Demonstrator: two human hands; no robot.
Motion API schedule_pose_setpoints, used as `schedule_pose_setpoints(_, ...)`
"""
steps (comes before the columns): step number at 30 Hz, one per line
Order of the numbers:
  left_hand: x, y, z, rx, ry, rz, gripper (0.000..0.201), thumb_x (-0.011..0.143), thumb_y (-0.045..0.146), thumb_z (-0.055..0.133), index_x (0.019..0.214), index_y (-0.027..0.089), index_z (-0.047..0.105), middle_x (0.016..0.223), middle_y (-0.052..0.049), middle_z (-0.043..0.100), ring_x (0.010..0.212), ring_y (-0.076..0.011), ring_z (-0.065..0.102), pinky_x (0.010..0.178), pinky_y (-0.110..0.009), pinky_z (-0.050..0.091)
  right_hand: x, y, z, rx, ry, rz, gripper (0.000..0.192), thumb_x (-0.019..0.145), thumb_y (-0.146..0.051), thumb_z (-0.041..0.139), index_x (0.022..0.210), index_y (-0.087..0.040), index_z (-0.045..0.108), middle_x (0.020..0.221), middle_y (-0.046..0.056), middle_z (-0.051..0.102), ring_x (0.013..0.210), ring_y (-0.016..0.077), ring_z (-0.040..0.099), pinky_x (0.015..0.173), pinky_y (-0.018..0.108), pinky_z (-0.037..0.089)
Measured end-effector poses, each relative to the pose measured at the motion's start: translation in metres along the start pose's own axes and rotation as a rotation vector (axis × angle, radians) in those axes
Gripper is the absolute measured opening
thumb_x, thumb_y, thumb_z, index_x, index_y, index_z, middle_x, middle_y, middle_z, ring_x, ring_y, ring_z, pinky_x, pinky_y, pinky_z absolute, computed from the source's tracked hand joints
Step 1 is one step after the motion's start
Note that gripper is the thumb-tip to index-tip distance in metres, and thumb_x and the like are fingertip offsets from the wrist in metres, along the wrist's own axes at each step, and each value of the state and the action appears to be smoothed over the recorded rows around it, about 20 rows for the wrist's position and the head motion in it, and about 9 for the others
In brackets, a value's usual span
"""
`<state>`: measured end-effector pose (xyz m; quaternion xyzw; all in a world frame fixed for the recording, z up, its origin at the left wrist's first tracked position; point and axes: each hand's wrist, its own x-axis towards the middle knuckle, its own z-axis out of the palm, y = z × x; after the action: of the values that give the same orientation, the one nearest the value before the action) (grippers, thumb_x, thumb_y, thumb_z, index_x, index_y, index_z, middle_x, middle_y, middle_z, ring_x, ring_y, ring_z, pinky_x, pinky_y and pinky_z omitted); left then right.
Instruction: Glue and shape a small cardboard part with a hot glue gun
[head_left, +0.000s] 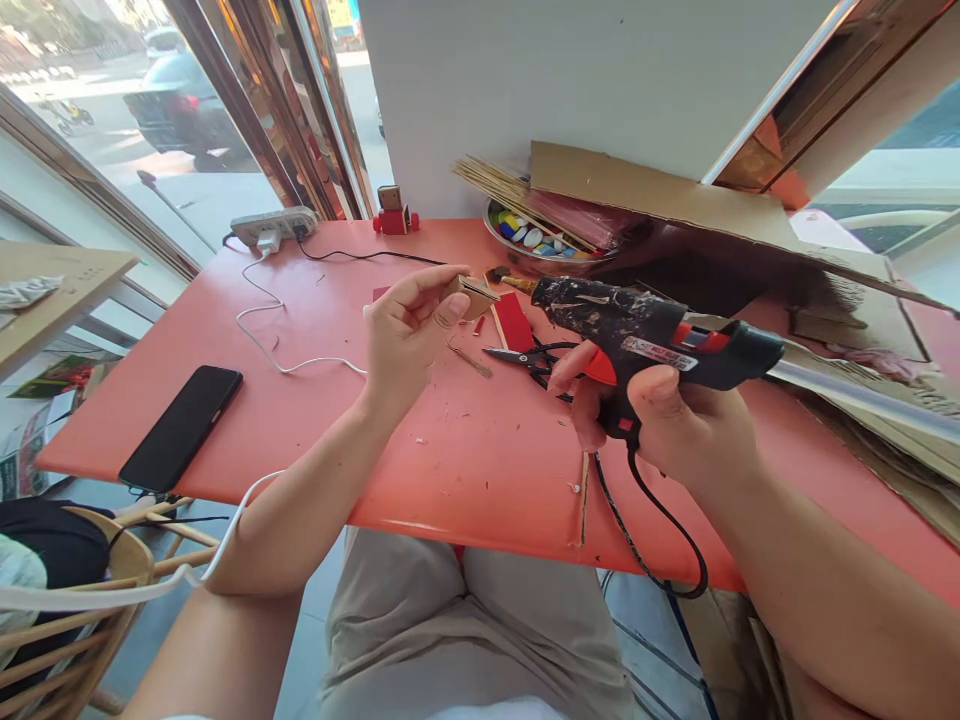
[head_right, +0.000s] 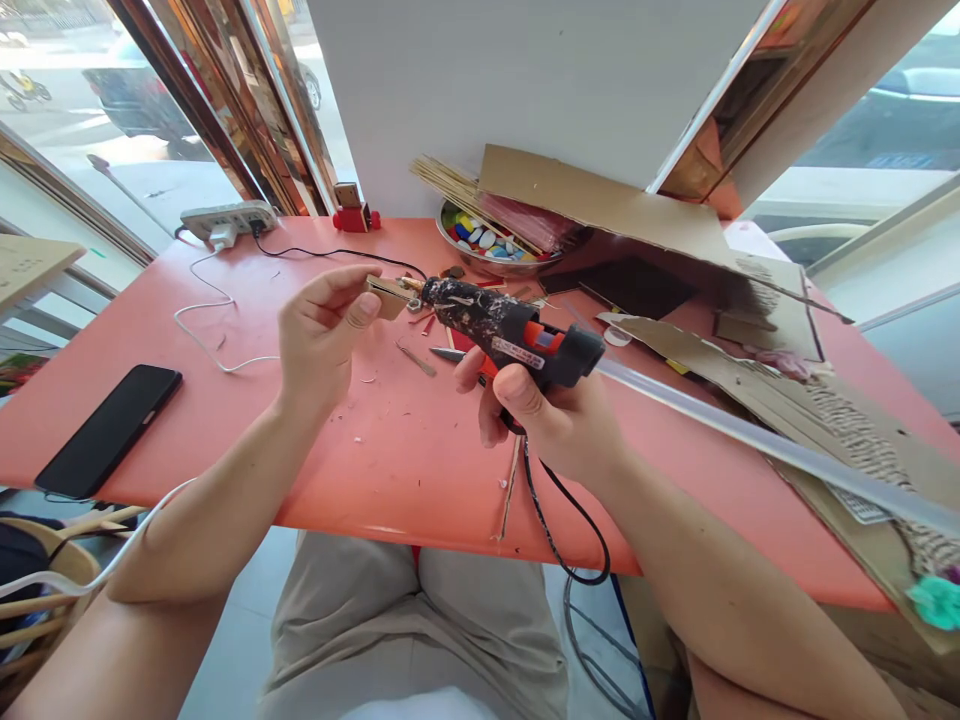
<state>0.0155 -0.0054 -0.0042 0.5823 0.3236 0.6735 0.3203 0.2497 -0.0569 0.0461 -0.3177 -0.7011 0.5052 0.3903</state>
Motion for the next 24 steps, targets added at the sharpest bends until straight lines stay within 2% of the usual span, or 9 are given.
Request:
schedule_pose_setpoints(5,-0.002,0.001,0.001,-0.005,0.017,0.031,0.042,0.08,0.061,0.095,0.102,0.027,0.086,0.091,-0.003,0.087,0.085,-0.0203,0.085,0.081,-0.033,0.073,-0.004,0.003,0.001,0.109,0.029,-0.006,0.06,0.087,-0.085,0.074,0.081,-0.026,0.069,0.066,-0.001,0.068,0.043,0.0114,0.058,0.045,0.031,0.046)
schedule_pose_setpoints(10,-0.006,0.005,0.006,-0.021,0.02,0.055,0.038,0.08,0.057,0.096,0.101,0.027,0.086,0.095,-0.003,0.088,0.089,-0.0212,0.086,0.085,-0.034,0.072,-0.004,0.009,0.003,0.134,-0.004,-0.029,0.056,0.093,-0.079,0.073,0.082,-0.024,0.071,0.061,-0.003,0.065,0.044,0.0099,0.057,0.049,0.029,0.047)
schedule_pose_setpoints(15,-0.009,0.008,0.011,-0.047,0.027,0.082,0.034,0.081,0.054,0.096,0.101,0.028,0.087,0.094,-0.003,0.087,0.088,-0.0215,0.087,0.084,-0.034,0.073,-0.005,0.009,0.005,0.194,0.017,-0.008,0.061,0.089,-0.08,0.076,0.084,-0.02,0.068,0.071,-0.002,0.066,0.044,0.0072,0.057,0.046,0.027,0.046)
schedule_pose_setpoints(21,-0.01,0.01,0.013,-0.012,0.039,0.068,0.041,0.08,0.062,0.095,0.1,0.027,0.086,0.091,-0.003,0.087,0.086,-0.0219,0.087,0.084,-0.035,0.074,-0.004,0.01,0.006,0.13,-0.005,-0.034,0.063,0.093,-0.081,0.07,0.083,-0.019,0.068,0.057,-0.003,0.063,0.041,0.0092,0.054,0.045,0.027,0.042)
schedule_pose_setpoints(24,-0.01,0.01,0.013,0.002,0.046,0.069,0.042,0.08,0.063,0.094,0.1,0.027,0.086,0.092,-0.003,0.087,0.087,-0.0221,0.087,0.085,-0.035,0.074,-0.004,0.012,0.006,0.132,0.002,-0.039,0.064,0.092,-0.083,0.07,0.084,-0.02,0.067,0.059,-0.003,0.065,0.041,0.0097,0.055,0.045,0.027,0.043)
